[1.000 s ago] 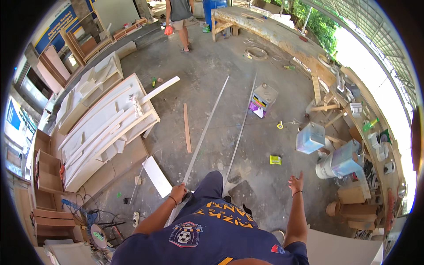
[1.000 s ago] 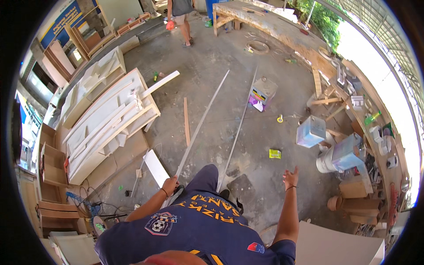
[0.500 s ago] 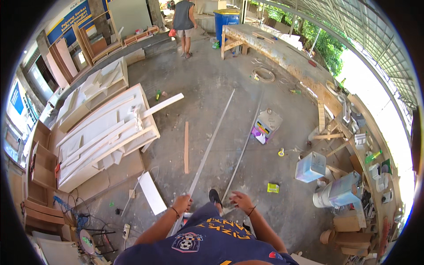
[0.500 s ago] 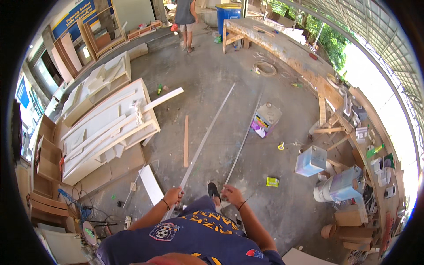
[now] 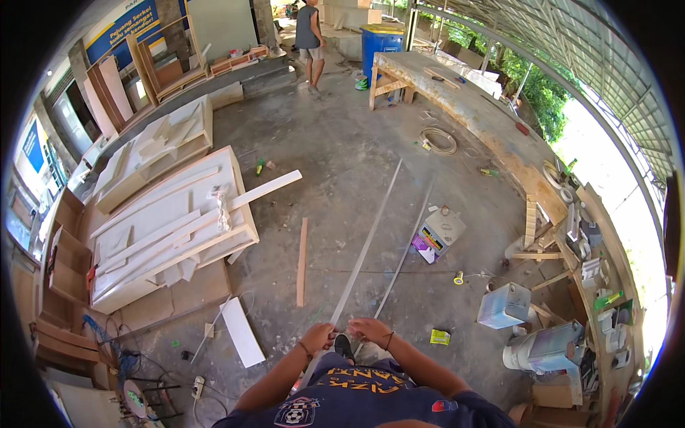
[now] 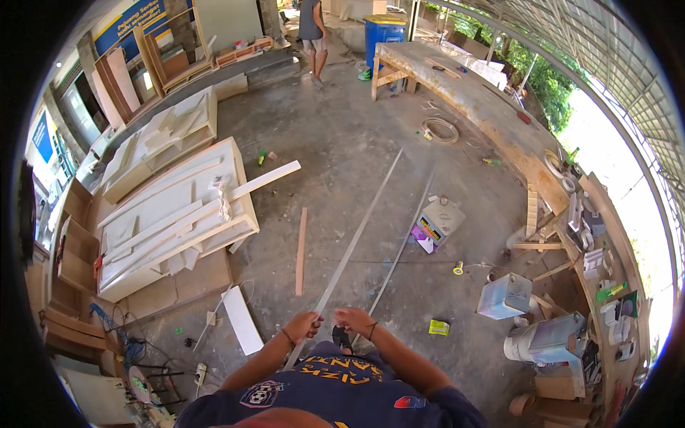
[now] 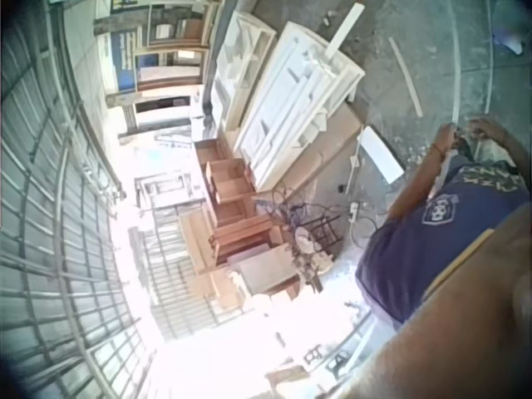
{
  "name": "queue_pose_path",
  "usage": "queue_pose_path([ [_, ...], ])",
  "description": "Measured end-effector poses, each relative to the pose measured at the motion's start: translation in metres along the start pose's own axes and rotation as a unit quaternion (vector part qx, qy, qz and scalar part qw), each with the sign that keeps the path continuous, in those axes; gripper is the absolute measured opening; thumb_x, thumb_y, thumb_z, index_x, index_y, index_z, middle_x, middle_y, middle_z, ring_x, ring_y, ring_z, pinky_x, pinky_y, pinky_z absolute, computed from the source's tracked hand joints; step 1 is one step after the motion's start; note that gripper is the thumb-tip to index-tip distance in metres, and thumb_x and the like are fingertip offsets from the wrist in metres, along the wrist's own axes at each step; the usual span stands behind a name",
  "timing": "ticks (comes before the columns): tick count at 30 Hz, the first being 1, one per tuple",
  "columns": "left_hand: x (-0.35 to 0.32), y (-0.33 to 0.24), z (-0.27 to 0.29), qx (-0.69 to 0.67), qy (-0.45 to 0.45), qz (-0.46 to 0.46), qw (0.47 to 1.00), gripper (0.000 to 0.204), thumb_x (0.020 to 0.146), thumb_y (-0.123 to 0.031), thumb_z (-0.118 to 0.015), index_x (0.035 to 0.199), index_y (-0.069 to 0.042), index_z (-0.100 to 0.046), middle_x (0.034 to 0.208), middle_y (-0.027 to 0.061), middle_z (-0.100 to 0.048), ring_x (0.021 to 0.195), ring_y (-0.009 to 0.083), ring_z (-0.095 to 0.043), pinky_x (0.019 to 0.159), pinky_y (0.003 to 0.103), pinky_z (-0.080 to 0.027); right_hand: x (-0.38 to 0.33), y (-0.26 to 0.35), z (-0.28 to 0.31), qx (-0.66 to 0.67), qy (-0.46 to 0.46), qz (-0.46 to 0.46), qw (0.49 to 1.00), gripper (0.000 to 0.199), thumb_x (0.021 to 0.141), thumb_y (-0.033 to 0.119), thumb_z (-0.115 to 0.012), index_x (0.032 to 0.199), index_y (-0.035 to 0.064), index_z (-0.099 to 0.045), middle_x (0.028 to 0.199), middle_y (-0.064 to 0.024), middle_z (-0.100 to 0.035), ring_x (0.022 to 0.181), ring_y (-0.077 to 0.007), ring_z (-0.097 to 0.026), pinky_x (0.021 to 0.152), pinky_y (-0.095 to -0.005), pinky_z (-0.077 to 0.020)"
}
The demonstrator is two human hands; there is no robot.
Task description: The person cuts a metal strip using a grinder and then peels a protective film from another metal strip.
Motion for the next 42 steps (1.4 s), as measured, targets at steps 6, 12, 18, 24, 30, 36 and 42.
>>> queue_pose_path([
  [6,0.025,-0.021,-0.044,-0.014,0.026,-0.020,0.999,0.027,0.093,-0.031,-0.046,0.088,-0.006,-0.054,0.066,0.0010,-0.055,0.047,0.0107,-0.045,0.042,0.026,-0.035,0.038,0.000,-0.021,0.312,0.221,-0.019,0.924,0.038,0.093,0.029,-0.050,0.122,0.0058,-0.045,0.107,-0.0094,-0.060,0.094,-0.0249,-0.060,0.084,-0.0385,-0.0456],
  [12,-0.012,0.009,-0.059,-0.077,0.022,0.087,0.993,0.030,0.096,-0.033,-0.041,0.097,-0.005,-0.052,0.070,-0.0003,-0.049,0.049,0.0095,-0.043,0.042,0.025,-0.035,0.033,-0.005,0.004,0.307,0.158,-0.035,0.938,0.025,0.091,0.031,-0.055,0.106,0.0108,-0.054,0.109,-0.0027,-0.060,0.093,-0.0153,-0.058,0.084,-0.0346,-0.0430],
  [18,-0.017,0.032,-0.093,-0.199,0.068,0.095,0.973,0.031,0.097,-0.033,-0.037,0.097,-0.005,-0.050,0.069,-0.0021,-0.041,0.045,0.0076,-0.031,0.040,0.024,-0.029,0.019,-0.016,0.034,0.229,0.147,-0.071,0.960,0.018,0.090,0.029,-0.056,0.098,0.0132,-0.057,0.099,0.0009,-0.063,0.083,-0.0112,-0.058,0.074,-0.0305,-0.0457],
  [24,0.014,0.014,-0.133,-0.010,-0.017,0.020,1.000,0.029,0.097,-0.029,-0.036,0.090,-0.006,-0.052,0.061,-0.0029,-0.038,0.043,0.0083,-0.031,0.039,0.025,-0.027,0.014,-0.026,0.074,0.227,0.135,-0.064,0.962,0.013,0.089,0.018,-0.058,0.093,0.0063,-0.056,0.083,-0.0047,-0.062,0.073,-0.0175,-0.062,0.061,-0.0330,-0.0508],
  [30,0.051,0.001,-0.155,0.006,-0.050,0.017,0.999,0.030,0.097,-0.029,-0.036,0.092,-0.006,-0.053,0.065,-0.0024,-0.042,0.045,0.0084,-0.035,0.041,0.025,-0.030,0.014,-0.011,0.110,0.283,0.145,-0.034,0.948,0.012,0.088,0.015,-0.057,0.090,0.0030,-0.055,0.082,-0.0064,-0.060,0.075,-0.0206,-0.063,0.061,-0.0330,-0.0524],
  [36,0.023,0.005,-0.182,-0.228,0.086,0.131,0.961,0.028,0.097,-0.029,-0.035,0.104,-0.006,-0.051,0.065,-0.0027,-0.041,0.044,0.0065,-0.031,0.042,0.024,-0.030,0.016,-0.010,0.136,0.301,0.073,-0.035,0.950,0.011,0.087,0.016,-0.059,0.090,0.0056,-0.056,0.083,-0.0050,-0.060,0.076,-0.0181,-0.062,0.062,-0.0323,-0.0498],
  [42,0.034,0.023,-0.167,-0.138,0.038,0.094,0.985,0.028,0.097,-0.031,-0.033,0.098,-0.008,-0.049,0.063,-0.0048,-0.038,0.043,0.0051,-0.027,0.039,0.022,-0.024,0.000,-0.020,0.108,0.262,0.156,-0.055,0.951,0.010,0.085,0.014,-0.062,0.091,0.0068,-0.058,0.084,-0.0046,-0.061,0.074,-0.0174,-0.063,0.063,-0.0315,-0.0517],
])
Point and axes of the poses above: each hand's wrist, its own x-axis towards the middle knuckle, its own z-axis out of the back of the hand, y = z × x, the point moved 8 cm from there along x, towards the middle knuckle
